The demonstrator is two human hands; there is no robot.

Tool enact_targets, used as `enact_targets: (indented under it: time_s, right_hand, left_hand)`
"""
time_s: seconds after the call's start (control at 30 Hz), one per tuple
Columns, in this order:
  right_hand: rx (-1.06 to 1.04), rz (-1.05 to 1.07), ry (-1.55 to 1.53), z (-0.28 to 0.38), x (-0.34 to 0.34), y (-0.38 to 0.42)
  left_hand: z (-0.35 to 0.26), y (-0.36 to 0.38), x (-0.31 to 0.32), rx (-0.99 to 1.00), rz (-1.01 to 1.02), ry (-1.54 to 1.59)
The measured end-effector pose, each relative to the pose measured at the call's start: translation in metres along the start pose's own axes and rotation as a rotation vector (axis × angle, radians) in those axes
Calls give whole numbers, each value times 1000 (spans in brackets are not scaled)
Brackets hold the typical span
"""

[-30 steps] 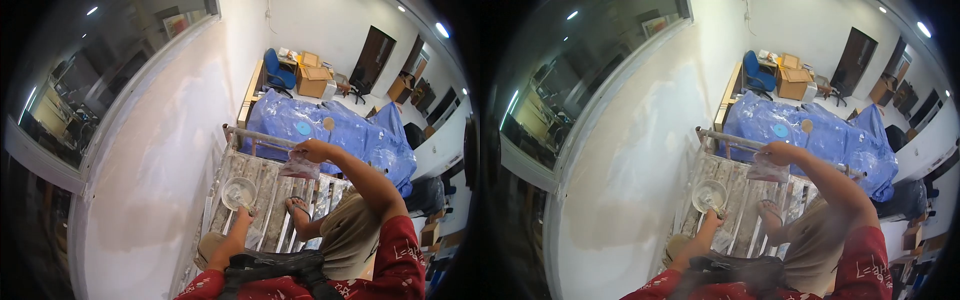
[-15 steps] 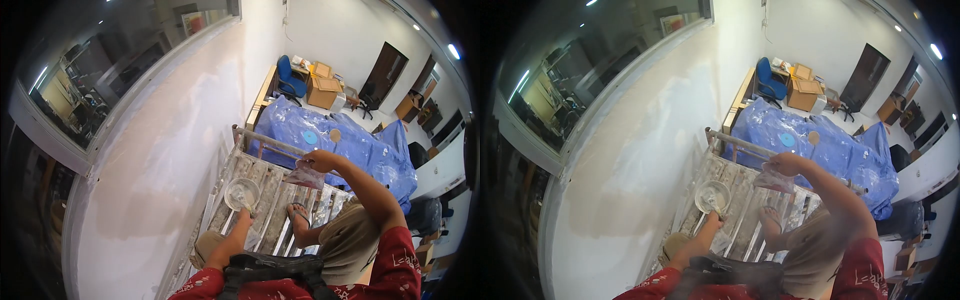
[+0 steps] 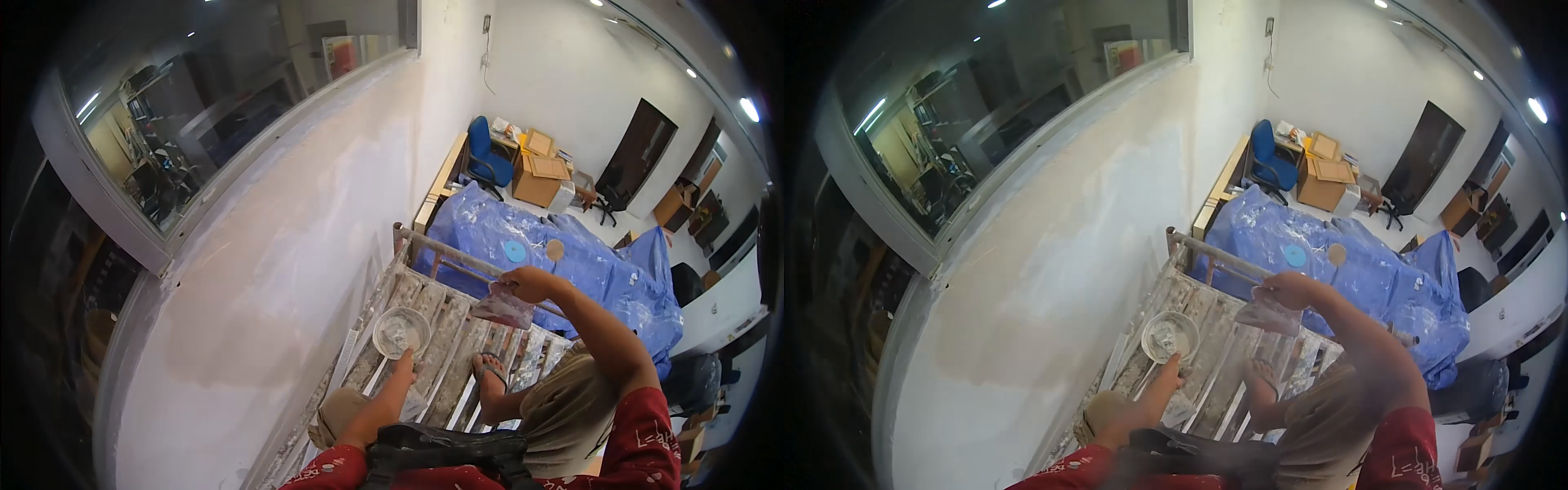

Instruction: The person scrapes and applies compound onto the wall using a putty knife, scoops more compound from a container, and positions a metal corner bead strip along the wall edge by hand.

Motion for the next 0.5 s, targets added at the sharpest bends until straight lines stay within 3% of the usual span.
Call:
enact_targets:
  time_s: [0.17,0.2,0.37,0.47,0.5]
  right_hand:
    - [7,34,33,-3,3,-6]
    - [-8,12,42,-6,4,-6]
    - [-13,64,12,8,2,-12]
    - [40,110,57,9,4,-14]
    - [57,117,67,12,4,-13]
  left_hand:
    - [-9,35,-7,87,-241,-24]
    - [-12,7,-11,128,-210,-57]
    - [-21,63,-4,177,-270,-192]
    - [-25,78,1,197,-159,-91]
    - [-25,-5,-12,225,-172,35]
Point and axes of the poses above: each hand's wrist, its own y-axis away from the middle knuckle, its own x-axis out of the palm, z = x × y, the point moved 6 cm from there along -y, towards the middle knuckle, and after that the axes turned 13 degrees about -x, right-handed, at the moved point
